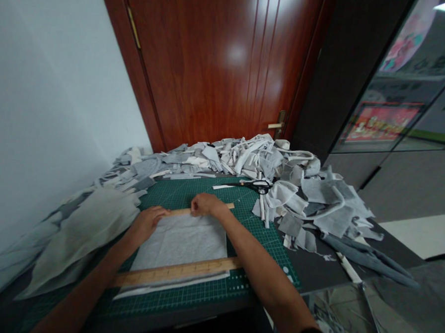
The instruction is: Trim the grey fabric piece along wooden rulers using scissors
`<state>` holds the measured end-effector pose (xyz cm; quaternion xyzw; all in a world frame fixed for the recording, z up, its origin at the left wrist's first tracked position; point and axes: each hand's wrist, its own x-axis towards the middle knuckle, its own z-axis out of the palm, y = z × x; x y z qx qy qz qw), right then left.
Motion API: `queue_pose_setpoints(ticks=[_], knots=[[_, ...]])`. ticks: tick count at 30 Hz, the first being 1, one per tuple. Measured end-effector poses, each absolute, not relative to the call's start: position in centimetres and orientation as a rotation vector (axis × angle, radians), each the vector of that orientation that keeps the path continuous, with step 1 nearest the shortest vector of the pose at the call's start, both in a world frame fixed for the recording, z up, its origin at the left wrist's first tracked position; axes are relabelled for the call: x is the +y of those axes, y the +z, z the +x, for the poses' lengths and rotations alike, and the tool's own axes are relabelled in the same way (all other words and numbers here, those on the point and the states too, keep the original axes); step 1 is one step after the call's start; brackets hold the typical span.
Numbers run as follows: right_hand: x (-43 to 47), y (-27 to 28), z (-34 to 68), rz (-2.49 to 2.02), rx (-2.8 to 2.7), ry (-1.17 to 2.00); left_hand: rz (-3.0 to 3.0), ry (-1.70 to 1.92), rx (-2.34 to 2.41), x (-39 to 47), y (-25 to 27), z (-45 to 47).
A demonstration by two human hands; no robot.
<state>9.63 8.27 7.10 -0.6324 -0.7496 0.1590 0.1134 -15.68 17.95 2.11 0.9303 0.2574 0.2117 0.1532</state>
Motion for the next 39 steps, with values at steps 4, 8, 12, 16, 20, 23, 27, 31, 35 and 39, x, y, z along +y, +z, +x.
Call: queue_pose_setpoints(ticks=[4, 8, 12, 16, 20, 23, 27, 31, 35, 39], knots=[[8.3, 7.1, 10.6, -1.893, -2.19, 0.513, 2.667, 0.586, 0.738, 17.8, 2.4, -15.7], [8.1, 7.2, 11.6, -1.93, -2.169, 0.516, 2.671, 0.593, 0.74, 17.8, 2.5, -15.7], [7.8, 7.3, 12.3, -1.925, -2.174, 0.535, 2.653, 0.614, 0.753, 17.8, 2.5, -15.8], [8.0, 7.0, 12.1, -1.755, -2.177, 0.654, 2.603, 0.624, 0.768, 18.1, 2.4, -16.0], [8.9, 6.1, 10.4, -1.493, -2.153, 0.714, 2.515, 0.608, 0.78, 18.5, 2.4, -16.5], [9.9, 5.5, 8.3, -1.425, -2.154, 0.67, 2.472, 0.58, 0.771, 18.6, 2.6, -16.8], [11.2, 5.0, 5.5, -1.412, -2.151, 0.595, 2.447, 0.565, 0.763, 18.8, 2.7, -17.2], [12.0, 5.0, 2.9, -1.506, -2.133, 0.484, 2.389, 0.565, 0.727, 19.0, 2.4, -17.6], [12.1, 5.2, 0.9, -1.659, -2.127, 0.364, 2.345, 0.579, 0.679, 19.4, 2.0, -17.9], [12.0, 5.3, 0.0, -1.716, -2.114, 0.316, 2.378, 0.562, 0.726, 19.6, 1.7, -18.0]])
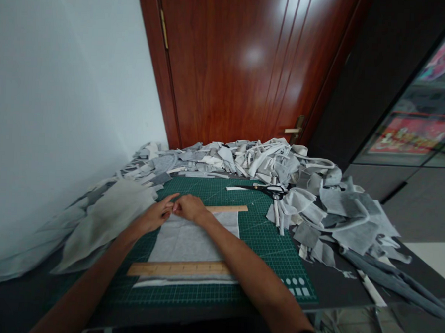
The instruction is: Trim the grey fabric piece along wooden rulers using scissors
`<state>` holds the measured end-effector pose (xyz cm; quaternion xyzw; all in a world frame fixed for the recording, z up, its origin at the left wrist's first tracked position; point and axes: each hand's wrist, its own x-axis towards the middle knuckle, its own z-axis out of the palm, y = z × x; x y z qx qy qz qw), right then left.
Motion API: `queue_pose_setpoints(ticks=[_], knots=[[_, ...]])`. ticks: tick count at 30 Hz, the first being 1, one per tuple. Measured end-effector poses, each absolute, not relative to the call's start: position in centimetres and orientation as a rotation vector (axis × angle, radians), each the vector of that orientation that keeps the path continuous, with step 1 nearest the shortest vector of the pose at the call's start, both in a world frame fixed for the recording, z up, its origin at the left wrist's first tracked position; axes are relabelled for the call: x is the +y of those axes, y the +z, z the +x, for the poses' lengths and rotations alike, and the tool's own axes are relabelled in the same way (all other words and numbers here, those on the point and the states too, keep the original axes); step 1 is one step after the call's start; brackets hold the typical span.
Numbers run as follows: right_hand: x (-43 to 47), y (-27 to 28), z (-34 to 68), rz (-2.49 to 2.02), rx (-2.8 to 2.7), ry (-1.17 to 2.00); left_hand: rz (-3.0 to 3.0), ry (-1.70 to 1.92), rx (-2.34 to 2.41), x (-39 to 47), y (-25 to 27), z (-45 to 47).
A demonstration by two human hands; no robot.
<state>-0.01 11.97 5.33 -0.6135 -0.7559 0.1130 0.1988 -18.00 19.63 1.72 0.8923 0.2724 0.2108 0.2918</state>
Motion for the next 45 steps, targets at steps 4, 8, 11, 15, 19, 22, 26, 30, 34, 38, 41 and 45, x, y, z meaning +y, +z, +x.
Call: queue_pose_setpoints(ticks=[4, 8, 11, 15, 19, 22, 26, 30, 34, 38, 41, 45], knots=[[11.7, 5.4, 0.2, -1.72, -2.126, 0.307, 2.393, 0.54, 0.737, 19.7, 1.7, -17.9], [11.1, 5.8, 1.6, -1.73, -2.158, 0.297, 2.429, 0.55, 0.695, 19.6, 2.0, -17.8], [10.4, 6.1, 3.1, -1.747, -2.17, 0.305, 2.465, 0.549, 0.62, 19.5, 2.3, -17.7], [9.3, 6.3, 5.4, -1.79, -2.182, 0.3, 2.49, 0.548, 0.634, 19.4, 2.3, -17.6], [8.4, 6.3, 7.5, -1.803, -2.182, 0.307, 2.501, 0.528, 0.62, 19.5, 2.2, -17.6], [7.8, 6.2, 8.8, -1.783, -2.182, 0.324, 2.504, 0.535, 0.619, 19.5, 2.3, -17.6], [7.3, 6.1, 9.9, -1.781, -2.163, 0.348, 2.518, 0.512, 0.616, 19.5, 2.5, -17.7], [7.2, 5.8, 10.2, -1.781, -2.133, 0.337, 2.532, 0.505, 0.626, 19.8, 2.2, -17.7], [7.4, 5.1, 10.4, -1.731, -2.098, 0.37, 2.529, 0.551, 0.658, 20.4, 1.7, -17.8], [7.8, 4.4, 10.5, -1.682, -2.048, 0.437, 2.534, 0.554, 0.634, 20.8, 1.6, -17.7], [8.0, 4.3, 10.5, -1.659, -2.046, 0.444, 2.551, 0.545, 0.607, 21.0, 1.8, -17.7], [8.3, 4.3, 10.3, -1.632, -2.05, 0.469, 2.631, 0.605, 0.621, 21.2, 2.0, -17.9]])
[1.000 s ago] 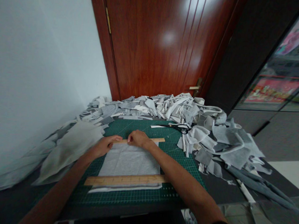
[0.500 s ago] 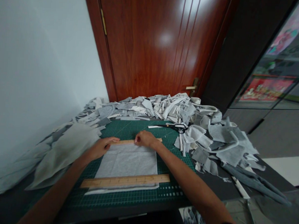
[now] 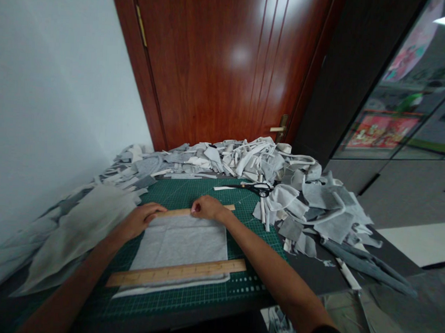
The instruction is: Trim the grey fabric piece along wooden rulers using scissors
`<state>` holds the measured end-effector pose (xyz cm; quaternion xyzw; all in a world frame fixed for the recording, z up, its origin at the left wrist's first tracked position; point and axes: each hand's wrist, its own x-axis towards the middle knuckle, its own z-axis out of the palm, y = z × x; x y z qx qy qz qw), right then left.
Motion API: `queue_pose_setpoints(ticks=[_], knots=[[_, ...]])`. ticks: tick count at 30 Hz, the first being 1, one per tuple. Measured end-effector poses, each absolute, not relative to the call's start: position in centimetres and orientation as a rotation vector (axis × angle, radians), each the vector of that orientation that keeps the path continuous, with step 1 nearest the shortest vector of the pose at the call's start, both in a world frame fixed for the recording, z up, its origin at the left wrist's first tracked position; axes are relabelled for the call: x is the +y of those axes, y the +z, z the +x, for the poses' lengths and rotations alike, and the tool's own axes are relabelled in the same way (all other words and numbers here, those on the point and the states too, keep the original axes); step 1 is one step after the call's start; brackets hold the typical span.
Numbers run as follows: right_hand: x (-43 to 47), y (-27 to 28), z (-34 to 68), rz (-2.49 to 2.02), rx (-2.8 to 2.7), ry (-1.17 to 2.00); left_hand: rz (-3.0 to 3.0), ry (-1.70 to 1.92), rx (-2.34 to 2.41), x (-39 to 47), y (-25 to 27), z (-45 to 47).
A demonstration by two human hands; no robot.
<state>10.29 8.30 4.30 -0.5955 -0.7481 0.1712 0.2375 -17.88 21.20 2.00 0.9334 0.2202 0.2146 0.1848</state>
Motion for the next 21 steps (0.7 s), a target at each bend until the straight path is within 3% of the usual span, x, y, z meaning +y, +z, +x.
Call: queue_pose_setpoints(ticks=[7, 21], knots=[[8.8, 4.3, 9.1, -1.604, -2.058, 0.471, 2.576, 0.583, 0.874, 21.0, 2.9, -18.6], [10.9, 5.3, 2.6, -1.669, -2.144, 0.349, 2.428, 0.61, 0.846, 21.4, 3.1, -19.9]])
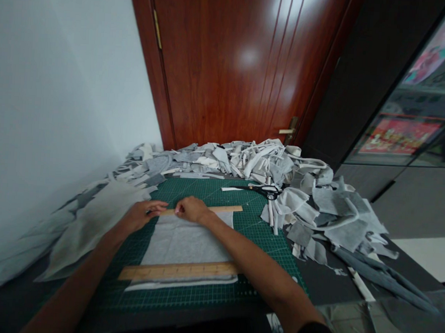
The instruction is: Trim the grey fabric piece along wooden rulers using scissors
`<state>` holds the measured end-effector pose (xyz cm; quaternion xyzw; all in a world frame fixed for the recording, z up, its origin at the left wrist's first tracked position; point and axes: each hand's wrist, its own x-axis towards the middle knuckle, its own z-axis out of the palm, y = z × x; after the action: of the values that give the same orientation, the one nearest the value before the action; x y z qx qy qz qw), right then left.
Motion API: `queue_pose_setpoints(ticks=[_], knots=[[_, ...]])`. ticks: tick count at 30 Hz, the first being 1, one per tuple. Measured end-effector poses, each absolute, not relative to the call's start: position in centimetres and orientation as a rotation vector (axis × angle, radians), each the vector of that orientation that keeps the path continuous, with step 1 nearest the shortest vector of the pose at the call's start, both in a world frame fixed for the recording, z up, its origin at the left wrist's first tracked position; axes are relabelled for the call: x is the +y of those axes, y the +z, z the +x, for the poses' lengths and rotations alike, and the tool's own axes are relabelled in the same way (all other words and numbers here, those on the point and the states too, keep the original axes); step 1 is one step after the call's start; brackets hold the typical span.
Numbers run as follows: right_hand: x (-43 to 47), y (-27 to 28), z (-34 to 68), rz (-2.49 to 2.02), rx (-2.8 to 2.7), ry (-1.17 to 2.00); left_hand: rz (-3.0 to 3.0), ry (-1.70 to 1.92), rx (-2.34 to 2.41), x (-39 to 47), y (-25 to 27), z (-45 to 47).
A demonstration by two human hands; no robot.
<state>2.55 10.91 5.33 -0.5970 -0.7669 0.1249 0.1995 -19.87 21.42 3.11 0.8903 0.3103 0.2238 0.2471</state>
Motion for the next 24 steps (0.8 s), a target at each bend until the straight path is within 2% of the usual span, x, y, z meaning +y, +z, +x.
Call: queue_pose_setpoints(ticks=[24], knots=[[12.9, 4.2, -2.7, -1.71, -1.994, 0.359, 2.467, 0.569, 0.858, 21.0, 3.3, -19.9]])
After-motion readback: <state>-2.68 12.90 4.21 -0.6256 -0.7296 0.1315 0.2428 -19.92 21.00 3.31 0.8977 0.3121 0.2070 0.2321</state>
